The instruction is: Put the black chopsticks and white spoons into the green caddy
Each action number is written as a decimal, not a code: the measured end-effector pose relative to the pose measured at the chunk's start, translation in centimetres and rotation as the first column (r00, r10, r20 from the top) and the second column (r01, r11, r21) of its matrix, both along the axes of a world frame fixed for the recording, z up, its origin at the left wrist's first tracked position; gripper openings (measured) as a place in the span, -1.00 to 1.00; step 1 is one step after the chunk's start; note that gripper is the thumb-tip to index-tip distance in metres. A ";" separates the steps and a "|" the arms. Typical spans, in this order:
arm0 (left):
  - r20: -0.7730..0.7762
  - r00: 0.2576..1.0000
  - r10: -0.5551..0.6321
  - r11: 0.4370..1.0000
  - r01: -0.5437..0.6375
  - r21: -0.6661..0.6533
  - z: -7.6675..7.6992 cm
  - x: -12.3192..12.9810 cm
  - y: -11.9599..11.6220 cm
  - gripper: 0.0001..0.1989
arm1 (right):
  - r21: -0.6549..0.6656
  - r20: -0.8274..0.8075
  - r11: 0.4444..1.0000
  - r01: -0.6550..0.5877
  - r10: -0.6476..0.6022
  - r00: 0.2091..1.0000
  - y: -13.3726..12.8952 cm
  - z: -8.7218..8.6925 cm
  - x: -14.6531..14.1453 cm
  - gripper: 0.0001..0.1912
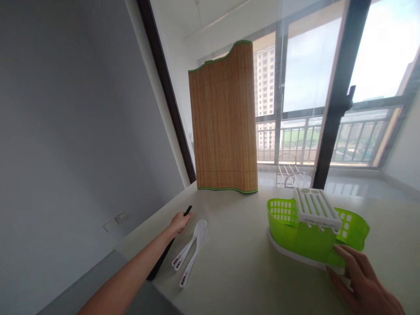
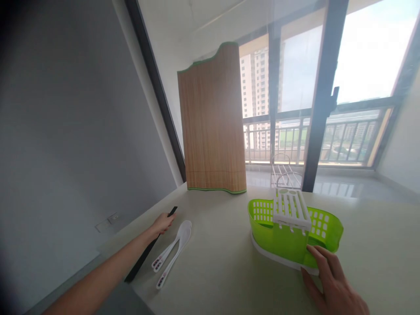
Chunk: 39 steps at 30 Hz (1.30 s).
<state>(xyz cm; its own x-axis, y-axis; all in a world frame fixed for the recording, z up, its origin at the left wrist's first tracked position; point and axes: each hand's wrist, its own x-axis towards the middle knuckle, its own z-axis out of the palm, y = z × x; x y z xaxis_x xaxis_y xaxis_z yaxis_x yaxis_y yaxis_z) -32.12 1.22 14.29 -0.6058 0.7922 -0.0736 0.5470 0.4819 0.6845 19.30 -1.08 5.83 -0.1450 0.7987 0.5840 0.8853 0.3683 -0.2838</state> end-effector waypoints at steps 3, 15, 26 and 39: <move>-0.030 1.000 0.003 0.999 -0.004 -0.039 -2.1 -1.6 -0.2 -0.71 | -0.014 -0.014 1.000 -0.003 0.003 1.000 0.5 -1.2 0.5 -0.46; -0.384 0.915 -0.126 0.991 0.102 -0.082 -5.0 -1.8 0.2 -0.80 | -0.005 -0.026 1.000 0.016 -0.016 1.000 -0.3 0.5 -0.5 -0.54; -0.474 0.856 -0.208 0.977 0.163 -0.135 -2.7 -2.3 1.4 -0.68 | 0.015 0.058 0.999 0.051 -0.051 0.997 -1.2 1.8 -2.1 -0.58; -0.978 0.003 -0.206 0.076 0.997 -0.013 1.3 26.5 -1.1 -0.61 | 0.507 0.176 0.807 -0.303 0.247 0.953 -3.3 4.9 -5.2 -0.83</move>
<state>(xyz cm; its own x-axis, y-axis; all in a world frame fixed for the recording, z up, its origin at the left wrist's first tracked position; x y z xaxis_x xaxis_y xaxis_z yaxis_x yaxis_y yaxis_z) -5.62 0.17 15.60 0.7822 0.2569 0.5675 0.5348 -0.7441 -0.4003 14.14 -4.39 10.69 -0.3900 0.2958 0.8720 0.7369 0.6681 0.1030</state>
